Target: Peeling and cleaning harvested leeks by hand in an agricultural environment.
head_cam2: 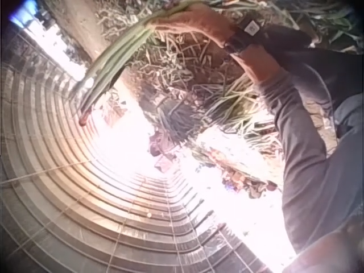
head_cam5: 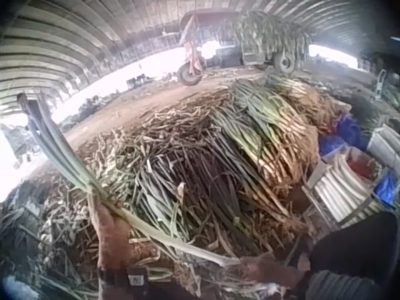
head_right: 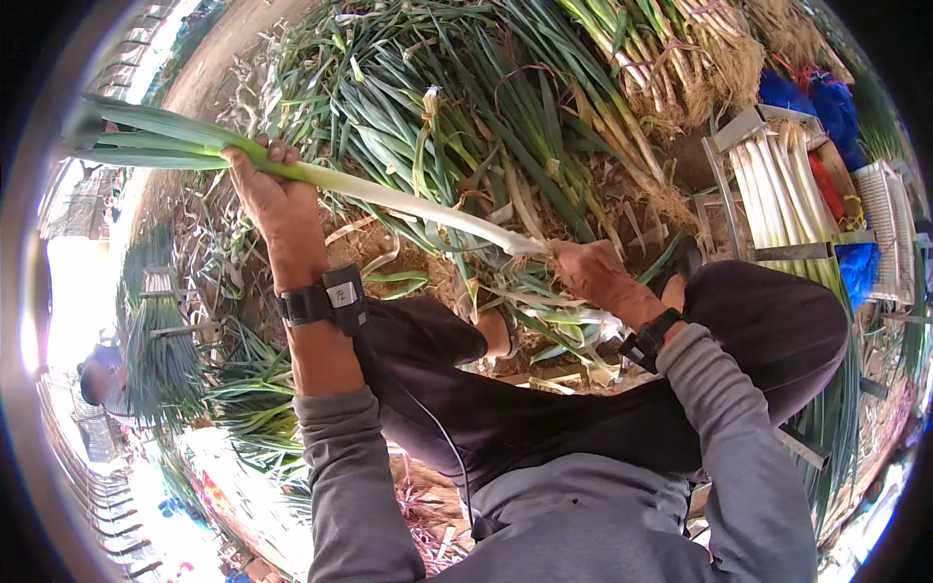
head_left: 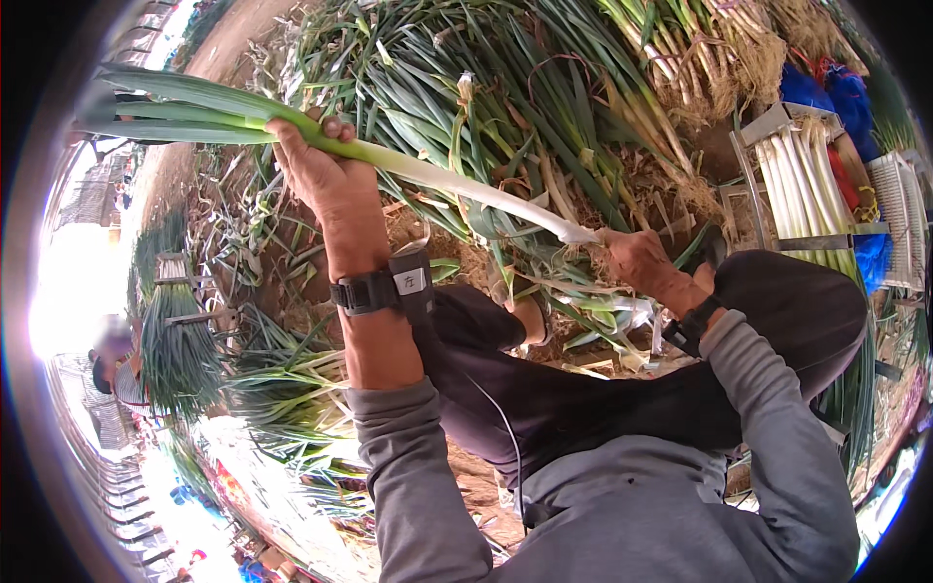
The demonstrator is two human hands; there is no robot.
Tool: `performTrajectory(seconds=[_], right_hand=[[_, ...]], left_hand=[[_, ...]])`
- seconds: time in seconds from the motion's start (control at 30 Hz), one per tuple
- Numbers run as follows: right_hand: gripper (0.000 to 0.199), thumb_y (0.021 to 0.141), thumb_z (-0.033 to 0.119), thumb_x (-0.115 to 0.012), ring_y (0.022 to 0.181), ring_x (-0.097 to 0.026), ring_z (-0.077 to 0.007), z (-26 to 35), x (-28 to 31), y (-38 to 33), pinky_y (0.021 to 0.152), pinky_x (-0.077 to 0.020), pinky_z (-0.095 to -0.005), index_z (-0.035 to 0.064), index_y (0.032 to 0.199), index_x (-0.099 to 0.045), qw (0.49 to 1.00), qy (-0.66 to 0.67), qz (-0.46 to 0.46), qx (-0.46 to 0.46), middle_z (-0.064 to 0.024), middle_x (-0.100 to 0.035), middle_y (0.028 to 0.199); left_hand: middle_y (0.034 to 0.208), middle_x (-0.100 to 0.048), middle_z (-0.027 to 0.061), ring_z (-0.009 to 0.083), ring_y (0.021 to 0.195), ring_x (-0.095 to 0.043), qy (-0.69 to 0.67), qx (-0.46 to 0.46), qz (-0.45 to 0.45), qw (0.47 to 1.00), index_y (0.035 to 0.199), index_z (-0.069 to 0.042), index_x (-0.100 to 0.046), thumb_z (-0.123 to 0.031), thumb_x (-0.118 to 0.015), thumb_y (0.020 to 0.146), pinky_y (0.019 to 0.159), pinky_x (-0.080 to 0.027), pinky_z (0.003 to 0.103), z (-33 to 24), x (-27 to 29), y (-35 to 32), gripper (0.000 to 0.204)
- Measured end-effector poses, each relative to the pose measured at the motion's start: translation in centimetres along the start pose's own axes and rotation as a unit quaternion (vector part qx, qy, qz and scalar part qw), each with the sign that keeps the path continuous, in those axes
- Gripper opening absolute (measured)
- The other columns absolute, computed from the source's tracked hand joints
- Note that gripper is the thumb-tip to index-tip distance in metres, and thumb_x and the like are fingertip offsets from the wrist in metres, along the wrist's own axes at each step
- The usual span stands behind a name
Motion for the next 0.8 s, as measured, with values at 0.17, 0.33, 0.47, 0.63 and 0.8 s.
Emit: performTrajectory(seconds=[0.17, 0.33, 0.47, 0.63, 0.8], right_hand=[[0.023, 0.094, 0.026, -0.063, 0.072, -0.066, -0.0378, -9.1, -2.4, -7.6, 0.064, -0.0513, -0.0467, 0.0043, 0.102, -0.067, 0.985, -0.029, 0.093, -0.139, -0.0205, -0.065, 0.076], [0.032, 0.094, 0.033, -0.065, 0.077, -0.067, -0.0384, -13.1, -1.5, -6.9, 0.072, -0.0510, -0.0458, 0.0020, 0.100, -0.066, 0.922, 0.080, 0.094, -0.366, -0.0194, -0.067, 0.078], [0.044, 0.092, 0.043, -0.069, 0.086, -0.069, -0.0372, -4.9, 1.4, 2.5, 0.075, -0.0525, -0.0443, 0.0028, 0.111, -0.067, 0.943, -0.017, 0.232, -0.238, -0.0197, -0.069, 0.086], [0.044, 0.096, 0.026, -0.068, 0.097, -0.070, -0.0244, 3.5, 6.4, 11.9, 0.084, -0.0549, -0.0364, 0.0016, 0.131, -0.061, 0.966, 0.181, 0.128, -0.133, -0.0139, -0.070, 0.109], [0.040, 0.098, 0.024, -0.067, 0.093, -0.062, -0.0108, 8.4, 9.4, 19.3, 0.083, -0.0526, -0.0282, -0.0018, 0.128, -0.062, 0.902, 0.430, -0.011, -0.032, -0.0070, -0.070, 0.105]], left_hand=[[0.093, -0.059, 0.0059, 0.0145, 0.073, -0.054, 0.129, -0.125, -0.108, 0.978, 0.125, -0.009, -0.049, -0.042, -0.062, 0.099, 0.062, -0.048, 0.029, -5.2, 1.3, 0.0, 0.044], [0.101, -0.061, 0.0104, 0.0155, 0.078, -0.055, 0.129, -0.056, -0.082, 0.987, 0.134, -0.007, -0.047, -0.045, -0.067, 0.094, 0.071, -0.051, 0.028, -3.5, 0.4, -1.1, 0.058], [0.102, -0.061, 0.0076, 0.0161, 0.078, -0.057, 0.042, -0.049, -0.052, 0.997, 0.130, -0.008, -0.051, -0.037, -0.070, 0.094, 0.072, -0.050, 0.030, -2.2, -0.6, -0.4, 0.050], [0.102, -0.062, 0.0070, 0.0184, 0.086, -0.064, 0.005, 0.031, 0.042, 0.999, 0.120, -0.004, -0.055, -0.023, -0.066, 0.098, 0.078, -0.050, 0.033, 0.5, -3.4, -2.1, 0.031], [0.103, -0.064, 0.0114, 0.0234, 0.098, -0.067, -0.013, 0.062, 0.109, 0.992, 0.118, 0.000, -0.054, -0.017, -0.062, 0.099, 0.086, -0.053, 0.035, 3.1, -6.0, -3.3, 0.026]])
Point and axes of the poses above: each hand's wrist, its own y-axis towards the middle knuckle, its own x-axis out of the back of the hand, z = x × y, the point moved 7 cm from there along y, towards the middle knuckle
